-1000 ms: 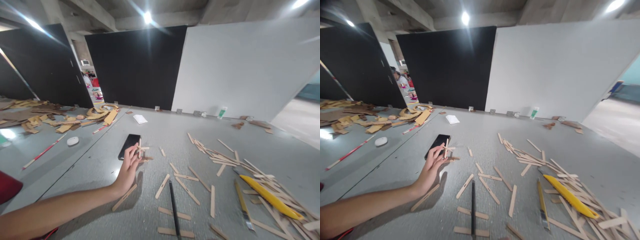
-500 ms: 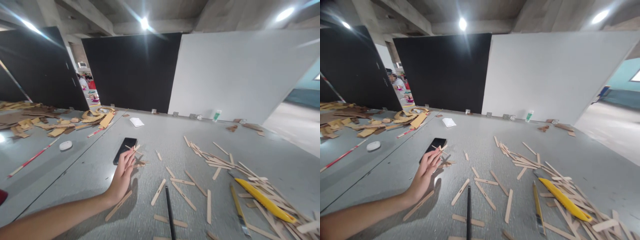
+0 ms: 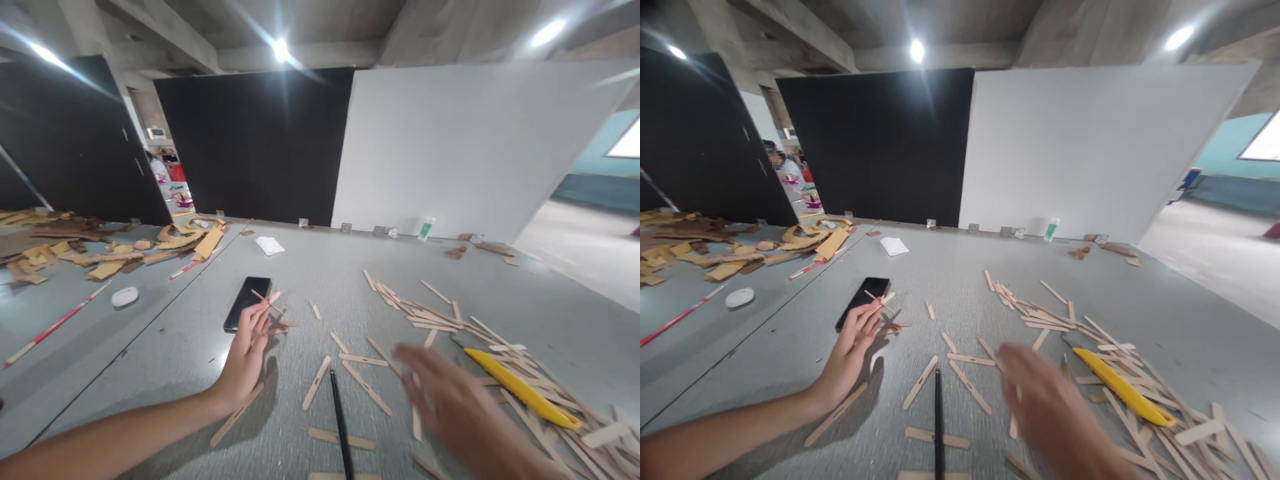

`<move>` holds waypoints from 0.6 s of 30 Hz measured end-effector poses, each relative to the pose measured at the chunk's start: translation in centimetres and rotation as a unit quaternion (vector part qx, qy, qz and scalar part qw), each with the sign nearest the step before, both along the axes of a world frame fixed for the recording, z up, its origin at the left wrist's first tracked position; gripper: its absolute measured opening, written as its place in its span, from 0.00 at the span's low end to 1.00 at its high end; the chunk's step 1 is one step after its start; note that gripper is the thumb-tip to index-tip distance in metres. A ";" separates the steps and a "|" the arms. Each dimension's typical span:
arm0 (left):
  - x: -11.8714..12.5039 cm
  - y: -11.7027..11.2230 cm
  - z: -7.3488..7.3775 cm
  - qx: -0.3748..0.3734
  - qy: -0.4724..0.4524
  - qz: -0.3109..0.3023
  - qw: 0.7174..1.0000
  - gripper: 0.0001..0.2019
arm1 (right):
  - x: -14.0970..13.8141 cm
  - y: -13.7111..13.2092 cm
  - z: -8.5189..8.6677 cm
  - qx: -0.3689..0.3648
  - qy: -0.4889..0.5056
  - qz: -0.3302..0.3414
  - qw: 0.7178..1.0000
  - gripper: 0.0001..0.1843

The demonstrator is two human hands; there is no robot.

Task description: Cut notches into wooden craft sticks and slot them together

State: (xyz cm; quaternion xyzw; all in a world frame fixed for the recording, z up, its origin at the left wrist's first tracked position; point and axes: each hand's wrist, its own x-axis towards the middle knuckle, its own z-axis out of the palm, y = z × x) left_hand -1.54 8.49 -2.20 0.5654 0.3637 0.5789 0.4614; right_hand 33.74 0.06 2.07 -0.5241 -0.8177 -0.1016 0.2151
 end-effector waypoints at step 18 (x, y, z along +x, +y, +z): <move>-0.3 0.3 -1.0 0.018 0.026 -0.016 0.999 0.16 | 2.2 0.3 2.0 -0.229 -0.065 -0.008 0.971 0.29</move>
